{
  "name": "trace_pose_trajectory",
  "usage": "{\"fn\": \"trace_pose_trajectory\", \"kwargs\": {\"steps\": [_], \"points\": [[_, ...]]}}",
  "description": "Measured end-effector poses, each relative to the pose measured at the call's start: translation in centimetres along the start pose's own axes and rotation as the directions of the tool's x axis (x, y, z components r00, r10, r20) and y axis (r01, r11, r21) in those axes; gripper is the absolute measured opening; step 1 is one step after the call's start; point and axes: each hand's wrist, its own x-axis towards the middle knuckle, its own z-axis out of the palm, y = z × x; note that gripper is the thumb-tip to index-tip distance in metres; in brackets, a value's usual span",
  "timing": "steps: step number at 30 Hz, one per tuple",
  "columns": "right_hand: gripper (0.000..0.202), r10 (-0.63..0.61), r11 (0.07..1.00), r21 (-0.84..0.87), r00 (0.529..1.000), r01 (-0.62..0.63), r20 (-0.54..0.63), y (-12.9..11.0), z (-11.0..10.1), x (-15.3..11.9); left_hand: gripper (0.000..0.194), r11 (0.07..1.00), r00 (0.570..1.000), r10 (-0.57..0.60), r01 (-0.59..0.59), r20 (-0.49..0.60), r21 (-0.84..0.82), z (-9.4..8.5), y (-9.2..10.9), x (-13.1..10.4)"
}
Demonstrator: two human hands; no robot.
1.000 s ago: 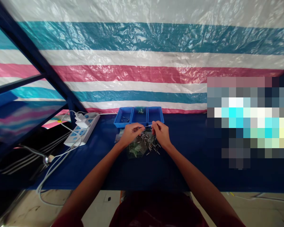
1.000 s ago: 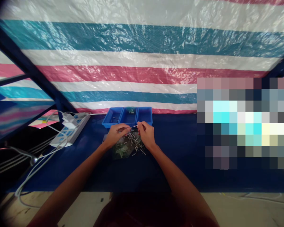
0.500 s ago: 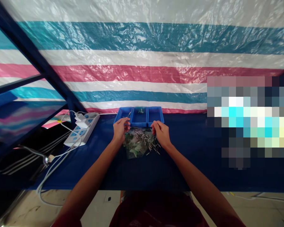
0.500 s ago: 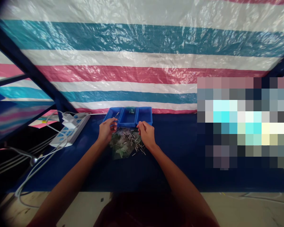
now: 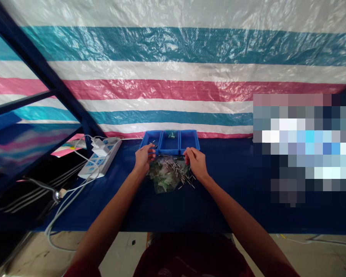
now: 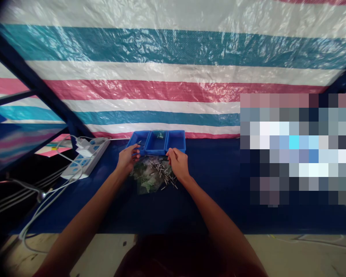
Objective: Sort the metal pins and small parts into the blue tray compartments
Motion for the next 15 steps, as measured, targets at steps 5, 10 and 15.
{"fn": "trace_pose_trajectory", "kwargs": {"steps": [5,10,15], "points": [[0.040,0.005,1.000,0.008,1.000,-0.005,0.004,-0.02,-0.01,0.04,0.024,1.000,1.000,0.000,0.000,0.003,-0.012,0.02,-0.05,0.03],[0.038,0.012,1.000,0.013,1.000,-0.012,0.008,-0.12,-0.02,0.04,0.026,0.999,1.000,0.031,-0.031,0.002,-0.012,0.03,-0.08,0.07],[0.038,0.001,1.000,0.022,1.000,-0.001,0.008,0.03,0.03,0.00,0.029,0.998,0.998,0.057,-0.057,-0.001,0.007,0.01,-0.15,0.18]]}}
